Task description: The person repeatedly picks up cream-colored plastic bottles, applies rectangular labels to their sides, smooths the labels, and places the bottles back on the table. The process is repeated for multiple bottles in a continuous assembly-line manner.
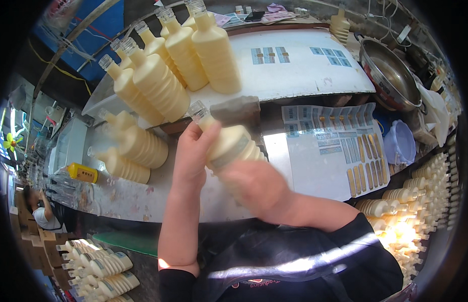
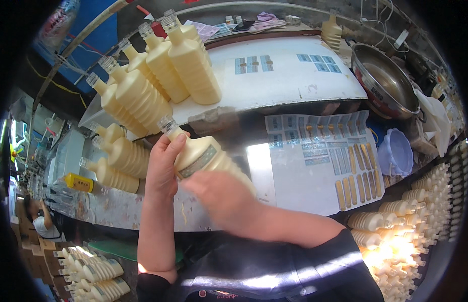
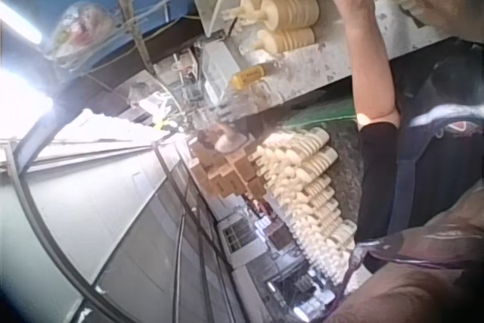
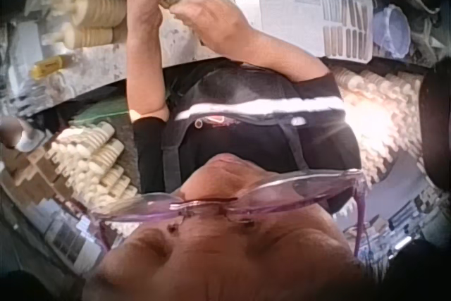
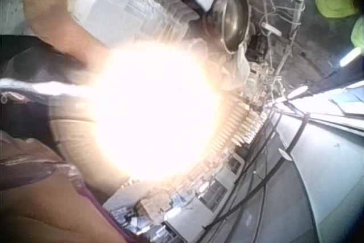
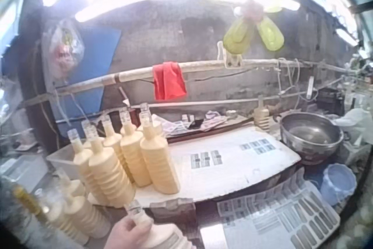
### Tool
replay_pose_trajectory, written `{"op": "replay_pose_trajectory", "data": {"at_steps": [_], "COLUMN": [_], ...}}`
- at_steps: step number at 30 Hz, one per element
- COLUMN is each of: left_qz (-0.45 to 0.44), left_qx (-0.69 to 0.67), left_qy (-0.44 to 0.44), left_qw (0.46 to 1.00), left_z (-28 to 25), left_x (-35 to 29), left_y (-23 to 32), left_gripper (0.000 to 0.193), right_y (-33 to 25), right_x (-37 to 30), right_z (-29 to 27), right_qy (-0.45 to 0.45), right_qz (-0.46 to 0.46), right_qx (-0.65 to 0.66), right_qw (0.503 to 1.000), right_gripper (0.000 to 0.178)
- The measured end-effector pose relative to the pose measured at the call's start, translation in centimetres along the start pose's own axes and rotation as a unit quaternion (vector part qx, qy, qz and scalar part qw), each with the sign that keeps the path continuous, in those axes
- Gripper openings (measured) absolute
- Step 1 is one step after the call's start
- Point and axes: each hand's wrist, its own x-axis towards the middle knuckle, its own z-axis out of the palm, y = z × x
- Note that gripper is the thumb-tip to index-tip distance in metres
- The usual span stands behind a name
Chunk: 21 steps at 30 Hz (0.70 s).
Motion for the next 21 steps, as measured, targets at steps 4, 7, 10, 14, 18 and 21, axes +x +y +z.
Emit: {"op": "replay_pose_trajectory", "data": {"at_steps": [4, 7, 10, 14, 18, 21], "left_qz": [0.031, 0.059, 0.074, 0.222, 0.435, 0.545], "left_qx": [0.052, 0.083, 0.098, 0.173, 0.376, 0.508], "left_qy": [0.014, 0.0, -0.01, -0.054, -0.1, -0.051], "left_qw": [0.998, 0.995, 0.992, 0.958, 0.812, 0.665], "left_z": [0.2, 0.3, 0.1, -0.7, -1.0, -1.2], "left_x": [-1.4, -3.1, -5.0, -8.4, -13.8, -17.9], "left_y": [0.3, 1.0, 1.4, 1.6, 2.4, 2.0], "left_gripper": [0.024, 0.023, 0.024, 0.028, 0.027, 0.021], "right_y": [0.1, 2.0, 3.1, 3.3, 4.8, 5.0], "right_x": [0.2, 0.0, 0.0, 0.5, 0.3, 0.5], "right_z": [-0.2, -0.7, -1.2, -2.8, -4.3, -3.8], "right_qy": [0.109, 0.198, 0.176, 0.177, 0.211, 0.203], "right_qz": [0.079, 0.232, 0.26, 0.279, 0.308, 0.304], "right_qx": [-0.026, 0.052, 0.121, 0.259, 0.32, 0.325], "right_qw": [0.991, 0.951, 0.942, 0.907, 0.87, 0.872], "right_gripper": [0.035, 0.035, 0.035, 0.034, 0.036, 0.035]}}
